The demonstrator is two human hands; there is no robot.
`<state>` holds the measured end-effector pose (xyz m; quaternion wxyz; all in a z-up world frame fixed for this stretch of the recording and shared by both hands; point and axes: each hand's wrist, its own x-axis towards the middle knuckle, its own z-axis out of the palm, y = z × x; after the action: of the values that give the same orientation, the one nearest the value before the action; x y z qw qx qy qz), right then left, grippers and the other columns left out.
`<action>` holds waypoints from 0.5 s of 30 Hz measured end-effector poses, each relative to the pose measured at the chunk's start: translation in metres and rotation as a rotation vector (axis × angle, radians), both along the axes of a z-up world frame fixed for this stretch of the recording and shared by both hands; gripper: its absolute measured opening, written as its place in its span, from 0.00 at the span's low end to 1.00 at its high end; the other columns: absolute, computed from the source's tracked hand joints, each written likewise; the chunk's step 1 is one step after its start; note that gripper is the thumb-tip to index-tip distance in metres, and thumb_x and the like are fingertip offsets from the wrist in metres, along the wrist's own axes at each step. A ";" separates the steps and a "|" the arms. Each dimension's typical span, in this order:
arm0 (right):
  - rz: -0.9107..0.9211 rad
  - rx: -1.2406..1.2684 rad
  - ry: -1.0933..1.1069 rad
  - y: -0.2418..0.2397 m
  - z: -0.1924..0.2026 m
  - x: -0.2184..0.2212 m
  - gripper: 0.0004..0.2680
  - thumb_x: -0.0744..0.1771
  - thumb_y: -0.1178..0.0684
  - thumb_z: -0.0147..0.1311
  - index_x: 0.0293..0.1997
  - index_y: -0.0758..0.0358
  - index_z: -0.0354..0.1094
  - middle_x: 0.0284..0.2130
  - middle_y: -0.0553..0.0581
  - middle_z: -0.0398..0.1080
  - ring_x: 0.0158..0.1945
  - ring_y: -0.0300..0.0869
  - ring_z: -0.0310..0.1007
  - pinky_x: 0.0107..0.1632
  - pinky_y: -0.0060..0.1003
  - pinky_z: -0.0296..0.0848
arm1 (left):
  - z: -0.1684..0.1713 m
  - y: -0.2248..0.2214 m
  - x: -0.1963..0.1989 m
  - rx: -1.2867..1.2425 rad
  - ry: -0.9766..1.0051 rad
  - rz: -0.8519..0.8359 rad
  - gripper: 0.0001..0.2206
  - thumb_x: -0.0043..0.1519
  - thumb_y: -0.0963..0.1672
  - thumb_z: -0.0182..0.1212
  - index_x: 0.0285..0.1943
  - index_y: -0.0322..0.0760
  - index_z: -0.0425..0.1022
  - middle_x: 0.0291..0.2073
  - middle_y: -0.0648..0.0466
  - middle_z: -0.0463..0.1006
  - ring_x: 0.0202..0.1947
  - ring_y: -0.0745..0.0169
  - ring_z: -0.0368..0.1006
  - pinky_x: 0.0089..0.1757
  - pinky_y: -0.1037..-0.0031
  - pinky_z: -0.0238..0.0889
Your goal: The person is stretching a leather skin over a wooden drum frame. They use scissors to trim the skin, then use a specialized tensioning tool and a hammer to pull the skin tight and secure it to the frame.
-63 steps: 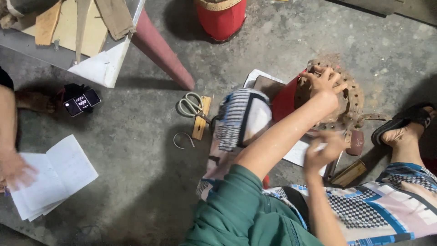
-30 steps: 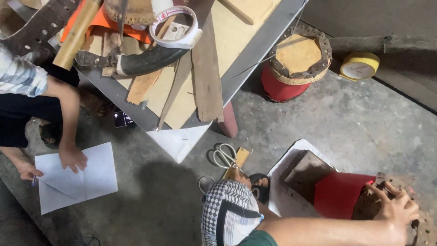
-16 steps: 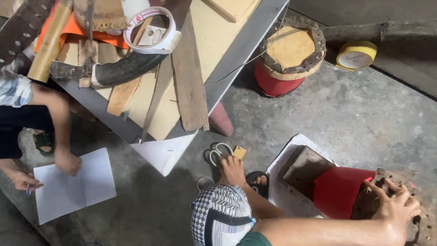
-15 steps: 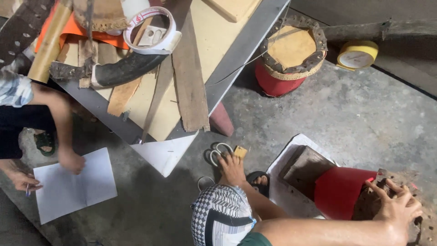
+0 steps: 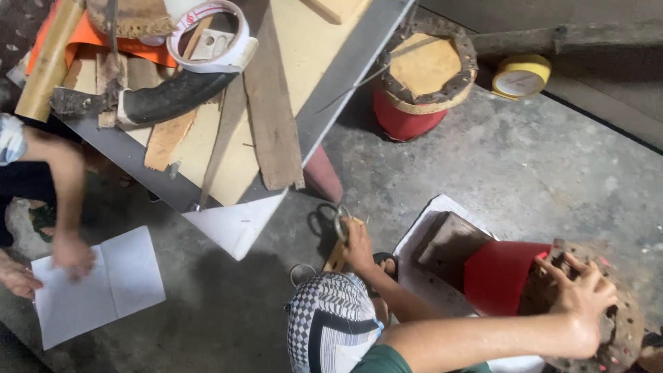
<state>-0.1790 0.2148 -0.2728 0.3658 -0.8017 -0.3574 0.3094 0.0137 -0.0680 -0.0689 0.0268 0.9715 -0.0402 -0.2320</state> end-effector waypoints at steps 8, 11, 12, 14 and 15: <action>-0.342 0.292 -0.065 -0.004 0.010 0.047 0.10 0.65 0.50 0.54 0.50 0.54 0.64 0.35 0.59 0.70 0.40 0.54 0.65 0.45 0.47 0.63 | 0.033 0.039 -0.010 -0.124 0.058 -0.115 0.48 0.52 0.69 0.61 0.78 0.60 0.45 0.75 0.59 0.46 0.75 0.40 0.37 0.54 0.17 0.51; -0.291 0.295 -0.139 -0.049 0.044 0.048 0.09 0.67 0.51 0.54 0.51 0.55 0.65 0.39 0.61 0.65 0.43 0.55 0.68 0.47 0.46 0.65 | 0.054 0.048 -0.012 -0.135 0.101 -0.131 0.45 0.54 0.67 0.56 0.78 0.61 0.44 0.75 0.60 0.45 0.75 0.44 0.35 0.56 0.18 0.48; -0.280 0.338 -0.096 -0.066 0.059 0.043 0.08 0.66 0.54 0.54 0.50 0.56 0.66 0.44 0.58 0.60 0.48 0.51 0.67 0.51 0.42 0.66 | 0.066 0.054 -0.014 -0.075 0.158 -0.166 0.52 0.52 0.71 0.53 0.81 0.59 0.35 0.79 0.57 0.38 0.77 0.41 0.30 0.58 0.22 0.48; -0.384 0.257 -0.079 -0.100 0.036 0.038 0.09 0.66 0.49 0.58 0.49 0.48 0.68 0.40 0.53 0.61 0.45 0.51 0.70 0.51 0.39 0.69 | 0.049 0.048 -0.014 -0.051 0.065 -0.181 0.42 0.55 0.68 0.52 0.76 0.61 0.45 0.72 0.55 0.47 0.74 0.35 0.37 0.54 0.20 0.51; -0.464 0.178 -0.055 -0.118 0.022 0.031 0.09 0.66 0.44 0.62 0.49 0.41 0.69 0.37 0.48 0.62 0.43 0.51 0.72 0.51 0.37 0.71 | 0.039 0.044 -0.016 -0.029 -0.027 -0.171 0.33 0.59 0.66 0.51 0.71 0.63 0.55 0.66 0.54 0.56 0.70 0.28 0.44 0.50 0.17 0.54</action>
<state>-0.1479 0.0972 -0.2504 0.4865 -0.8349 -0.1995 0.1626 -0.0023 -0.0238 -0.0301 0.0206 0.9671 -0.1269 -0.2197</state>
